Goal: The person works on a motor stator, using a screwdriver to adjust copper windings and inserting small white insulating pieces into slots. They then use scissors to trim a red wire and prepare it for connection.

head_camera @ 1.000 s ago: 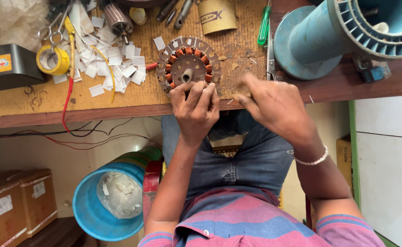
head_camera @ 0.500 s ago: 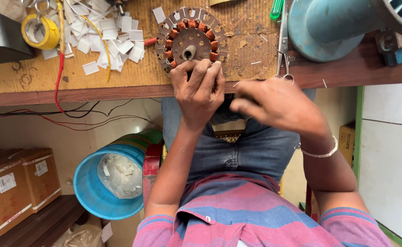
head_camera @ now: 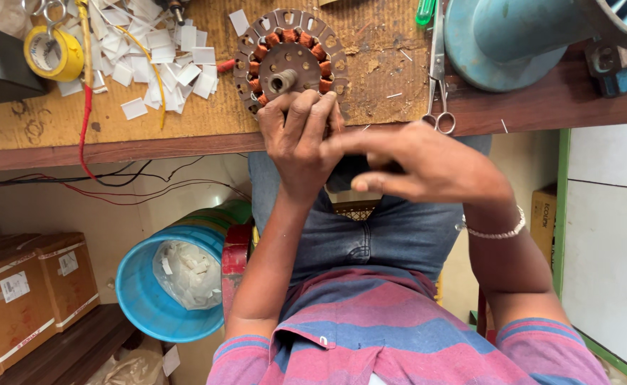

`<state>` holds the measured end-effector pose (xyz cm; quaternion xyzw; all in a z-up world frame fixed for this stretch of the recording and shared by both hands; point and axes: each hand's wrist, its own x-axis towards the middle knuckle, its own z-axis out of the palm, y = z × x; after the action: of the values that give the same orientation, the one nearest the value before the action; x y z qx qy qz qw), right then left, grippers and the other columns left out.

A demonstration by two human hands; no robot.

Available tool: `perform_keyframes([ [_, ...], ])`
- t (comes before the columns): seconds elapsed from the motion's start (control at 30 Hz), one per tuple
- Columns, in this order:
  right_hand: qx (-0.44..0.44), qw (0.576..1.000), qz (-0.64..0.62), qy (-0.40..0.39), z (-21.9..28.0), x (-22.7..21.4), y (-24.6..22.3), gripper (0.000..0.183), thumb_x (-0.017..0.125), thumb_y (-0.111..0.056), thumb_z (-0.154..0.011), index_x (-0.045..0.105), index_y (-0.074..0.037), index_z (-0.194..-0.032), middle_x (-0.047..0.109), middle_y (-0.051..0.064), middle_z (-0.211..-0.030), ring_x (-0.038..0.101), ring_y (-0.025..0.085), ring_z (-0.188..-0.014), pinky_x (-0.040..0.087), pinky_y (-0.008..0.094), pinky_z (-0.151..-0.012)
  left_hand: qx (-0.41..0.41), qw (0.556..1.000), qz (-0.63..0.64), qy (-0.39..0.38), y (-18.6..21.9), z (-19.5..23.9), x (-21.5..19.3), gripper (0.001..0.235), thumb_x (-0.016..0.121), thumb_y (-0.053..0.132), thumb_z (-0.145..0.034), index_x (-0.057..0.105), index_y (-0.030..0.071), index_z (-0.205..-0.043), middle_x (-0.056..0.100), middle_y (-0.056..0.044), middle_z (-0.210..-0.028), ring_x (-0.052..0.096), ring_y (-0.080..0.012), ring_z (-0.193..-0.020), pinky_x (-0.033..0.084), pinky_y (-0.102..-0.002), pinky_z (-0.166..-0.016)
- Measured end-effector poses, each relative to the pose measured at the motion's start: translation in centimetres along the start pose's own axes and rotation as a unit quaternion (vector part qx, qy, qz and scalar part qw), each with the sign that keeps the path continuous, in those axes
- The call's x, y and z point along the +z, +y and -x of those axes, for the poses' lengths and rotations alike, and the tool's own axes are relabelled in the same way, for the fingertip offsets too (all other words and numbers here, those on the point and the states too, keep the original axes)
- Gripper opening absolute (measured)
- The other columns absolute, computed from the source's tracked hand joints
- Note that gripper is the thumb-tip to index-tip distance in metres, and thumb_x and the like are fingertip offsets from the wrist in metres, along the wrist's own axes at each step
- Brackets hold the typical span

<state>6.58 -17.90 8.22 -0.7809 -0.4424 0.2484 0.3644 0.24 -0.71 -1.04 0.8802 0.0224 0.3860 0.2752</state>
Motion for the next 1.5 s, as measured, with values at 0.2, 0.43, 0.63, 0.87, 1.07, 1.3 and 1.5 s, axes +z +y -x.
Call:
perform_keyframes([
  [0.2,0.159,0.951,0.235,0.121,-0.4,-0.1,0.0,0.047,0.072,-0.032,-0.098,0.059,-0.014,-0.139,0.068,0.016,-0.075,0.067,0.037,-0.069,0.049,0.048,-0.059,-0.005,1.000,0.000,0.006,0.2,-0.1,-0.1,0.022,0.083,0.005,-0.089,0.073,0.010,-0.107,0.065,0.000,-0.110,0.061,-0.0247,-0.105,0.049,-0.041,-0.097],
  [0.43,0.074,0.996,-0.022,-0.031,-0.2,0.3,-0.3,0.045,0.074,-0.038,-0.091,0.062,-0.016,-0.128,0.068,0.013,-0.074,0.061,0.031,-0.062,0.051,0.043,-0.057,-0.011,1.000,-0.003,0.008,-0.1,0.2,0.1,0.025,0.084,0.008,-0.085,0.074,0.009,-0.108,0.065,-0.002,-0.110,0.060,-0.0263,-0.105,0.049,-0.042,-0.097],
  [0.63,0.157,0.954,0.214,0.139,-0.6,-0.1,-0.4,0.040,0.071,-0.032,-0.098,0.064,-0.010,-0.131,0.066,0.020,-0.074,0.063,0.039,-0.068,0.049,0.050,-0.060,0.005,1.000,-0.002,0.004,0.0,-0.1,-0.1,0.023,0.084,0.005,-0.087,0.074,0.009,-0.108,0.066,-0.001,-0.109,0.061,-0.0233,-0.103,0.048,-0.041,-0.095],
  [0.87,0.016,0.994,-0.107,0.013,0.5,-0.6,0.6,0.019,0.068,-0.027,-0.099,0.067,-0.012,-0.111,0.069,0.006,-0.079,0.068,0.018,-0.067,0.055,0.038,-0.062,0.008,1.000,-0.002,0.004,-0.1,0.1,0.0,0.023,0.083,0.005,-0.086,0.074,0.008,-0.108,0.066,-0.001,-0.108,0.062,-0.0236,-0.102,0.047,-0.041,-0.095],
  [1.07,0.167,0.961,0.091,0.199,-1.3,-0.1,0.8,0.039,0.070,-0.022,-0.098,0.068,-0.017,-0.137,0.062,0.012,-0.064,0.056,0.023,-0.051,0.047,0.042,-0.055,0.010,1.000,0.002,0.005,0.0,-0.3,-0.1,0.022,0.083,0.005,-0.087,0.074,0.008,-0.107,0.067,-0.001,-0.108,0.062,-0.0234,-0.102,0.047,-0.042,-0.095],
  [1.3,0.073,0.989,0.083,0.103,1.2,-0.2,0.9,0.017,0.076,-0.020,-0.098,0.071,-0.007,-0.108,0.071,0.012,-0.084,0.068,0.028,-0.075,0.053,0.041,-0.066,0.015,1.000,-0.003,-0.001,-0.2,0.0,0.1,0.021,0.084,0.005,-0.087,0.075,0.008,-0.105,0.067,0.000,-0.108,0.060,-0.0232,-0.101,0.047,-0.041,-0.094],
  [1.5,0.137,0.931,-0.007,0.337,0.9,-1.5,-0.1,0.020,0.079,-0.019,-0.095,0.074,-0.009,-0.112,0.071,0.007,-0.091,0.066,0.025,-0.083,0.052,0.039,-0.076,0.017,1.000,-0.006,0.002,-0.2,-0.1,0.0,0.021,0.084,0.005,-0.087,0.075,0.009,-0.106,0.067,0.000,-0.109,0.061,-0.0230,-0.102,0.046,-0.041,-0.093],
])
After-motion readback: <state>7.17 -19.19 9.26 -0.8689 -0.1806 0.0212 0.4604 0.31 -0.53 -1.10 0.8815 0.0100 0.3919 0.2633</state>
